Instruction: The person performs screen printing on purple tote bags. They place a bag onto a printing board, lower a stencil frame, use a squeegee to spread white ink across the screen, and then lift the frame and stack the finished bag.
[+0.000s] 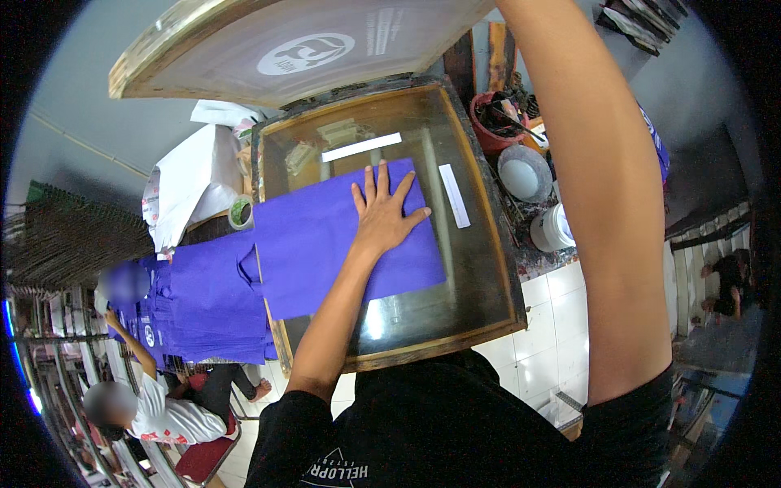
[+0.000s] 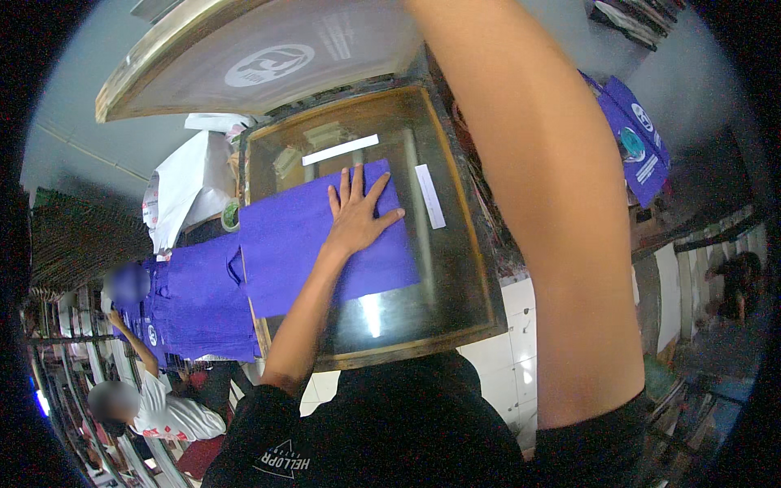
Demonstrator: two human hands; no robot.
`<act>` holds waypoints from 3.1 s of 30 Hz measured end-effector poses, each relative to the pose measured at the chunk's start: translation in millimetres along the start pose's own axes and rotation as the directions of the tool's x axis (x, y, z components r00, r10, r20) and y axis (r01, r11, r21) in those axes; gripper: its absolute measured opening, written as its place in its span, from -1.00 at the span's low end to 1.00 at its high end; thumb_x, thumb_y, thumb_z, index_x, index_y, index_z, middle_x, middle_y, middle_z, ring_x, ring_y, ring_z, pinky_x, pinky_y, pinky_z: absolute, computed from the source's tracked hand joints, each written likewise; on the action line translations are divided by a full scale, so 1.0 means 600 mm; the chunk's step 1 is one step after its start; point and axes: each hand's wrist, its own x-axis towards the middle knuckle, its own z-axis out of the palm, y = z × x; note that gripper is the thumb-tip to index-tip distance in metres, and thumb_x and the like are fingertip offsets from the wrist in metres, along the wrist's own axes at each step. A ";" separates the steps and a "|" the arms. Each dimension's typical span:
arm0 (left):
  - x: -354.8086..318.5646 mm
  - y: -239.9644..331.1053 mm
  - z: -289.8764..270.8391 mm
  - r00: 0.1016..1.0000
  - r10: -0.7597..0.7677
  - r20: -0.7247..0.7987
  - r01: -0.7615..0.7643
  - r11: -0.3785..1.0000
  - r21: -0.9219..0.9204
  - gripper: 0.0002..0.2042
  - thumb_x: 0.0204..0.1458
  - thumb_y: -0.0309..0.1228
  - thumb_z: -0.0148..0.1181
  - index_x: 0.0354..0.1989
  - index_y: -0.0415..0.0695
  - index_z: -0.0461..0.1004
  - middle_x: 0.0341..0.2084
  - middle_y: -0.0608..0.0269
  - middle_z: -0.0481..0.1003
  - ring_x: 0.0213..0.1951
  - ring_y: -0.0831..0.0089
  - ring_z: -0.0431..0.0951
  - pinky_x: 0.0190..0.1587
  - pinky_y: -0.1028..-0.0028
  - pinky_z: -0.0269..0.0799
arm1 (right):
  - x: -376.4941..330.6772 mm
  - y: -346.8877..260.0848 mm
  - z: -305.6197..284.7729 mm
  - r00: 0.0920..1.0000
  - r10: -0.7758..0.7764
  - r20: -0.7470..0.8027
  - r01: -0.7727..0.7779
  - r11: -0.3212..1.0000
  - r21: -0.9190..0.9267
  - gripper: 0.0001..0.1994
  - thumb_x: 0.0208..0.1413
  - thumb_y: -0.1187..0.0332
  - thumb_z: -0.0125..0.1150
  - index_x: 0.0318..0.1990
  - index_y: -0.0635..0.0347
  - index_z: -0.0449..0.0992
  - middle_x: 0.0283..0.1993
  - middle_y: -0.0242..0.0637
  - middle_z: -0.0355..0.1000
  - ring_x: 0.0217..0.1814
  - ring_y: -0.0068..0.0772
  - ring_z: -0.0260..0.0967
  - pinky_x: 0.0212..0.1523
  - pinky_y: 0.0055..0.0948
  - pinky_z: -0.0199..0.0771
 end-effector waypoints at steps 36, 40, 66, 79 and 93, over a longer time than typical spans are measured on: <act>0.051 0.011 -0.122 0.960 -0.059 -0.274 -0.152 0.713 -0.685 -0.28 0.25 -0.03 0.21 0.40 -0.33 0.20 0.30 -0.17 0.36 0.32 0.10 0.38 0.38 0.15 0.22 | -0.069 -0.035 0.048 1.000 -0.025 -0.003 0.025 0.999 -0.021 -0.72 0.01 0.16 0.23 -0.28 0.08 0.76 -0.22 -0.06 0.66 -0.14 -0.05 0.64 -0.12 -0.07 0.56; -0.138 -0.031 -0.215 0.870 -0.107 -0.481 -0.454 0.207 -0.867 -0.48 0.35 -0.12 0.05 0.21 -0.38 0.33 0.00 -0.11 0.54 -0.05 0.22 0.59 0.17 0.21 0.45 | -0.219 -0.088 0.058 0.995 0.045 0.088 -0.059 0.986 0.155 -0.66 0.06 0.04 0.34 -0.37 0.18 0.70 -0.41 -0.03 0.61 -0.34 0.04 0.62 -0.28 -0.02 0.55; -0.323 -0.046 -0.061 0.860 -0.437 0.264 0.302 0.020 -0.953 -0.77 0.17 -0.40 0.33 -0.45 -0.33 0.58 -0.60 0.11 0.57 -0.67 0.49 0.48 -0.55 0.50 0.39 | -0.458 -0.095 0.166 0.759 -0.051 0.649 -0.189 0.937 0.295 -0.72 0.20 0.08 0.23 -0.30 0.11 0.61 -0.47 -0.09 0.55 -0.37 0.06 0.57 -0.27 -0.01 0.51; -0.323 -0.039 -0.075 0.806 -0.489 0.332 0.354 -0.051 -0.934 -0.73 0.15 -0.39 0.34 -0.54 -0.31 0.57 -0.63 0.07 0.57 -0.72 0.49 0.46 -0.59 0.52 0.35 | -0.343 -0.014 0.358 0.812 -0.085 0.577 -0.043 0.978 0.205 -0.68 0.19 0.07 0.28 -0.13 0.13 0.61 -0.29 -0.07 0.61 -0.22 0.08 0.56 -0.21 0.01 0.50; -0.290 -0.084 -0.168 0.843 -0.136 0.521 0.507 -0.122 -0.853 -0.71 0.27 -0.38 0.15 0.02 -0.36 0.54 -0.11 -0.14 0.63 -0.03 0.20 0.67 0.04 0.27 0.60 | -0.231 0.070 0.482 0.826 0.044 0.562 -0.120 0.988 0.099 -0.39 0.10 -0.22 0.30 -0.06 0.22 0.65 -0.39 -0.03 0.58 -0.26 0.04 0.56 -0.20 -0.03 0.49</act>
